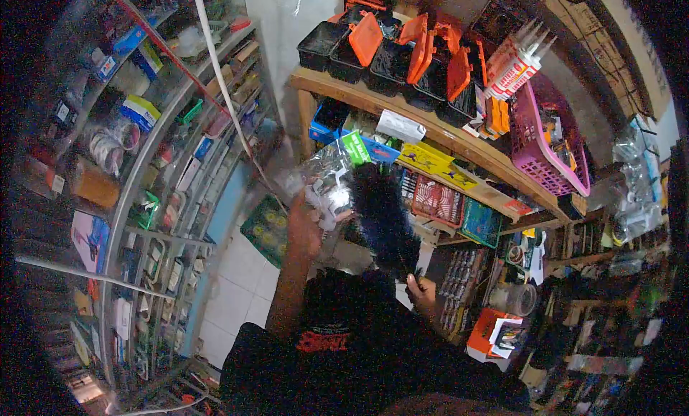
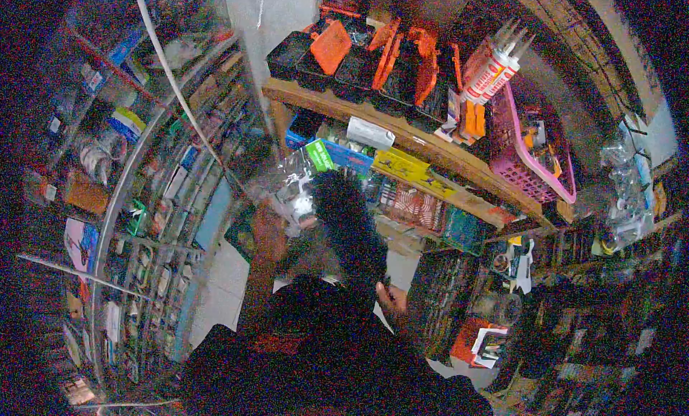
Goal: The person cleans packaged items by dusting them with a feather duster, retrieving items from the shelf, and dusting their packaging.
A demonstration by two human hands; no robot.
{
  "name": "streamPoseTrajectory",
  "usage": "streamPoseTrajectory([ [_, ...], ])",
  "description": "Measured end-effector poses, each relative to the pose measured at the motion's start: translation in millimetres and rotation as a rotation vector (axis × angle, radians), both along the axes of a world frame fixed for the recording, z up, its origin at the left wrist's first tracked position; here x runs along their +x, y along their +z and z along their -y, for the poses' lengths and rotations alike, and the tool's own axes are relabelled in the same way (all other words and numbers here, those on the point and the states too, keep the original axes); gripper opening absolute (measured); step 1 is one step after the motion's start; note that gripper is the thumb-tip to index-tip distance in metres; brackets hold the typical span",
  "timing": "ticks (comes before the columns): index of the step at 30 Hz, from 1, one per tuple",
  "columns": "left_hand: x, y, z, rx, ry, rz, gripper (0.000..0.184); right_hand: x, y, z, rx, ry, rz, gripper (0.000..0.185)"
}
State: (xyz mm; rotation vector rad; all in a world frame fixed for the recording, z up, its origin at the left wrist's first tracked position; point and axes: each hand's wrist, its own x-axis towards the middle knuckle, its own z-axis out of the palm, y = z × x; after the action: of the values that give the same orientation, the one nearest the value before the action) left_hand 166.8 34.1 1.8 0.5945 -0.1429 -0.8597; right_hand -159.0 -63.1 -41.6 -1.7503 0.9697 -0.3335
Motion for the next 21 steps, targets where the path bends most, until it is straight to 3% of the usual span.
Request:
streamPoseTrajectory([
  [5, -1.9, -5.5, -0.2, 0.020, -0.163, -0.167, 0.044, 9.1, -8.6, -7.5, -0.006, -0.126, 0.055, 0.043],
  [7, -11.3, 7.1, 7.2, -0.064, -0.272, -0.018, 0.045, 28.3, 16.7, -5.2, -0.009, -0.180, 0.123, 0.040],
  [8, -14.4, 8.0, 12.0, -0.031, -0.347, -0.038, 0.045, 31.2, 34.5, -1.0, -0.187, -0.129, 0.157, 0.034],
  [10, -19.9, 7.2, 16.6, 0.002, -0.483, -0.056, 0.046, 38.5, 75.0, 4.0, -0.190, -0.161, 0.172, 0.023],
  [11, -22.2, 6.3, 17.5, 0.001, -0.548, -0.053, 0.046, 40.6, 95.4, 7.8, -0.153, -0.189, 0.104, 0.023],
  [13, -28.8, 0.1, 16.8, -0.083, -0.674, -0.004, 0.048, 44.6, 105.2, 25.1, -0.182, -0.177, 0.253, 0.036],
  [14, -31.8, -3.3, 16.4, -0.127, -0.740, 0.021, 0.050, 39.4, 106.8, 38.4, -0.287, -0.144, 0.101, 0.041],
  [16, -35.5, -5.0, 16.6, -0.216, -0.868, 0.072, 0.053, 50.1, 117.2, 59.7, -0.306, -0.104, 0.172, 0.039],
  [19, -36.5, 14.0, 11.7, -0.178, -0.950, 0.038, 0.059, 55.2, 118.9, 63.5, -0.174, -0.047, 0.139, 0.041],
  [21, -38.6, 26.2, 7.5, 0.002, -0.908, -0.037, 0.058, 59.2, 106.4, 66.5, -0.075, -0.049, 0.094, 0.041],
])
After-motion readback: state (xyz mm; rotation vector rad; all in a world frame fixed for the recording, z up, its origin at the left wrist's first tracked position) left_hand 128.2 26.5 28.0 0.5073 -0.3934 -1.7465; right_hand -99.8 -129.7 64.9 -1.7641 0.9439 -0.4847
